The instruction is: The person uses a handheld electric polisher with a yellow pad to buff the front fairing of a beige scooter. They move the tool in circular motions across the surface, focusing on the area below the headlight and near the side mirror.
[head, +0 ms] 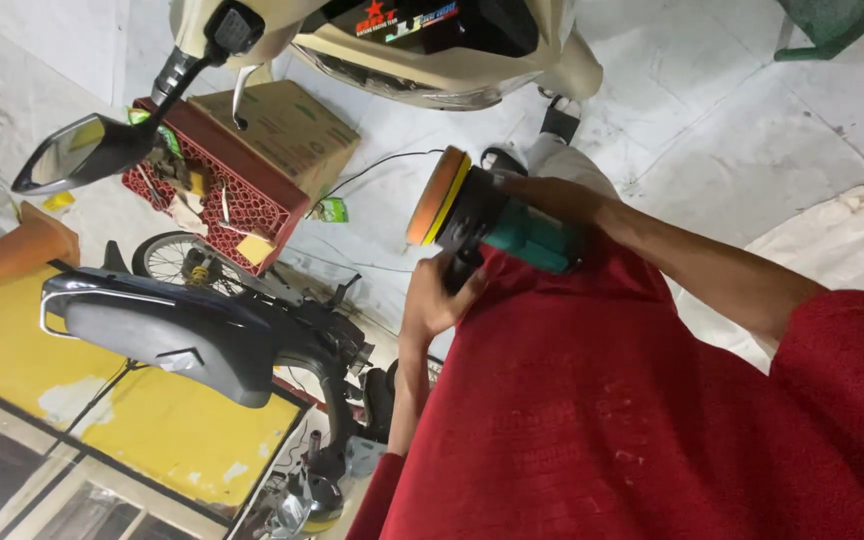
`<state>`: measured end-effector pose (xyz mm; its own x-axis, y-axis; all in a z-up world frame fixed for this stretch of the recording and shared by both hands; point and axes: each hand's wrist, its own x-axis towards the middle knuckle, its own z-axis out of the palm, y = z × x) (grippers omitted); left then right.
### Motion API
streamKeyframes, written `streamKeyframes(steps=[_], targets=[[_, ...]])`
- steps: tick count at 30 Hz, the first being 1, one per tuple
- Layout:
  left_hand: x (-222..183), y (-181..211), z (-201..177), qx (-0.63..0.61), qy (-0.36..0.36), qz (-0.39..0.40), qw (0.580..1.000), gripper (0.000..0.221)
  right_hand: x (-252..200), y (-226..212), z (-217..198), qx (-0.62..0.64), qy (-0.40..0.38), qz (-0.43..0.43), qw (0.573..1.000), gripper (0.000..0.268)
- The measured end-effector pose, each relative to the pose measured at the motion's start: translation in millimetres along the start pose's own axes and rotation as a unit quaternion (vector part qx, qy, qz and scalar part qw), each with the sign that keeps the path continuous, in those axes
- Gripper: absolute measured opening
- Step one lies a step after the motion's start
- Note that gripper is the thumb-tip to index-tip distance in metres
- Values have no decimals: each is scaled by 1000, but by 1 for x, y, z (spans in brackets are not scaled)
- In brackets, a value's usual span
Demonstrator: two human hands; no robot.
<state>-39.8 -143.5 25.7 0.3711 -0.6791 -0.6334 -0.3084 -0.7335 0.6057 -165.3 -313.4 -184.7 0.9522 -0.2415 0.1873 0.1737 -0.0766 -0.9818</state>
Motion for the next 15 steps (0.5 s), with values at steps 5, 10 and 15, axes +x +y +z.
streamKeyframes(steps=[5,10,15], targets=[[27,-18,3,80,-11,20,997,41,-22,-2,23,67,53,80,993,36],[44,-19,-5,117,-23,-10,993,45,-65,2,63,130,138,181,965,35],[77,-41,-18,207,-45,57,976,46,-104,32,124,192,219,250,924,34]])
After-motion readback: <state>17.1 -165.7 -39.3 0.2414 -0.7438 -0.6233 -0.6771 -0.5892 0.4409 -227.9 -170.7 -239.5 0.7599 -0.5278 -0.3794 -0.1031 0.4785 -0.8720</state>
